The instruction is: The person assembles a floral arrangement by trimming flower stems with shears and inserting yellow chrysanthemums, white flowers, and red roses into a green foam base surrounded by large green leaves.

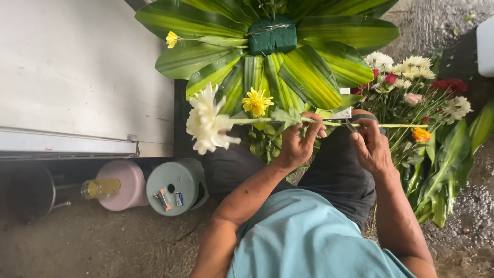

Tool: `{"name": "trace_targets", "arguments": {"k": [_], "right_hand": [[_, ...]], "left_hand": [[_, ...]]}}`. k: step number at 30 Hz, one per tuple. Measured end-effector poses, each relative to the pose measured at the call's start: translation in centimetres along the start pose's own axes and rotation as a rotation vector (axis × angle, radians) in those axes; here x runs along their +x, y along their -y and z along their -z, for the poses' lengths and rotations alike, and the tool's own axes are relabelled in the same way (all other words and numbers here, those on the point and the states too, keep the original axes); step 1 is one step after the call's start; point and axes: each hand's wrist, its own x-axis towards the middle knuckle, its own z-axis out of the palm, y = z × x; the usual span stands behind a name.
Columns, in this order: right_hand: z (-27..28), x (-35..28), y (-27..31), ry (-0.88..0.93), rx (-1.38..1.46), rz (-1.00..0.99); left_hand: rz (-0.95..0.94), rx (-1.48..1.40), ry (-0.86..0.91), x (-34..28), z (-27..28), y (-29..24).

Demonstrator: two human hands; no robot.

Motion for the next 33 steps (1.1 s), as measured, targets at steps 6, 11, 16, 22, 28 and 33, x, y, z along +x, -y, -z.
{"name": "trace_targets", "arguments": {"k": [6,11,16,22,28,33], "right_hand": [[-0.1,0.4,2.2,-0.054,0.043,-0.06],[0.3,0.2,3.8,-0.059,0.278,-0.015],[1.0,0.3,5.2,-0.041,0.156,0.069],[0.0,0.2,5.9,-0.037,-0.001,0.212],[3.6,-0.7,5.3,0.014,-0.146,0.246],[7.5,-3.4,-0.3,-0.035,-0.259,-0.343]], "left_hand": [[-0.003,0.089,-0.007,2.2,-0.1,-1.1],[0.091,-0.018,-0.061,0.8,0.8,-0.6],[-0.029,0.043,-0.096,1.1,1.7,-1.2],[-0.2,-0.028,-0.088,0.6,0.9,-2.9],[-0.259,-0.073,0.005,-0.4,0.9,-6.1],[-0.055,-0.259,-0.228,0.9,5.9,-7.9]]}}
